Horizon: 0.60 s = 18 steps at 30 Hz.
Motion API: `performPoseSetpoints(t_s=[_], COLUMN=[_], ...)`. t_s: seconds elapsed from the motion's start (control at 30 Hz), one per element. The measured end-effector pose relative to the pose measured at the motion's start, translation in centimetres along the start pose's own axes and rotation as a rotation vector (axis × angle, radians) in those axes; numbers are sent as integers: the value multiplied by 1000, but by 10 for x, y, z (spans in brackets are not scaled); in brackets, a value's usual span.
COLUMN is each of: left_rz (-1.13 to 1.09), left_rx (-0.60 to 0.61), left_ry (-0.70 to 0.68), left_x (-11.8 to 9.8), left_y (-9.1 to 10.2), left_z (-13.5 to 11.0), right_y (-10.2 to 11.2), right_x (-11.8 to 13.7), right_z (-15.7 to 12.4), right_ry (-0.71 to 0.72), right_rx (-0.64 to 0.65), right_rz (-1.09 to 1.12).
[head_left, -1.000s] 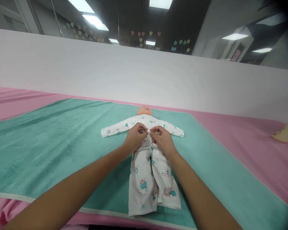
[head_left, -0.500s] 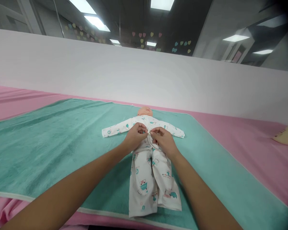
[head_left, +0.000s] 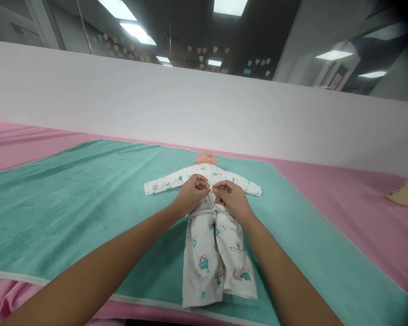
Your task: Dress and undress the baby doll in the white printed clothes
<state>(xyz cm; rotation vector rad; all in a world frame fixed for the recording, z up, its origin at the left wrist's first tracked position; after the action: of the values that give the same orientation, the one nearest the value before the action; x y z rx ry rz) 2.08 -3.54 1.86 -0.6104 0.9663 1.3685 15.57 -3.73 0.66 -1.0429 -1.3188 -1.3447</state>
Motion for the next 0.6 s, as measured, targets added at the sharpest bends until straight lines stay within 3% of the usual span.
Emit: performPoseSetpoints(t_s=[0.13,0.4,0.6], left_rz=[23,300,305], left_rx=[27,17,102], left_ry=[-24,-28,-135], left_x=[-3,-7,-13], left_y=[-2,1,-4], left_z=[-1,-7,-3], right_y=[0,0,0], right_x=[-1,-5,0], right_z=[0,1,-2], right_ry=[-5,-15,-3], right_rx=[-1,-16,-6], right_rz=[6,-19,14])
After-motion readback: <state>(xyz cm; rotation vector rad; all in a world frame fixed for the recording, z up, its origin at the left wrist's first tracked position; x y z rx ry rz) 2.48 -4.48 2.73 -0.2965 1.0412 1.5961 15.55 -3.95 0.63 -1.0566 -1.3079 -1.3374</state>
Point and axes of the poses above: each hand's wrist, its own z-axis towards the middle knuckle, its own y-axis out of the back of the hand, x = y × z, the point moved 9 cm from there along z, towards the middle knuckle, and after that the axes turned 11 degrees about -y, right-handed, at the moved point
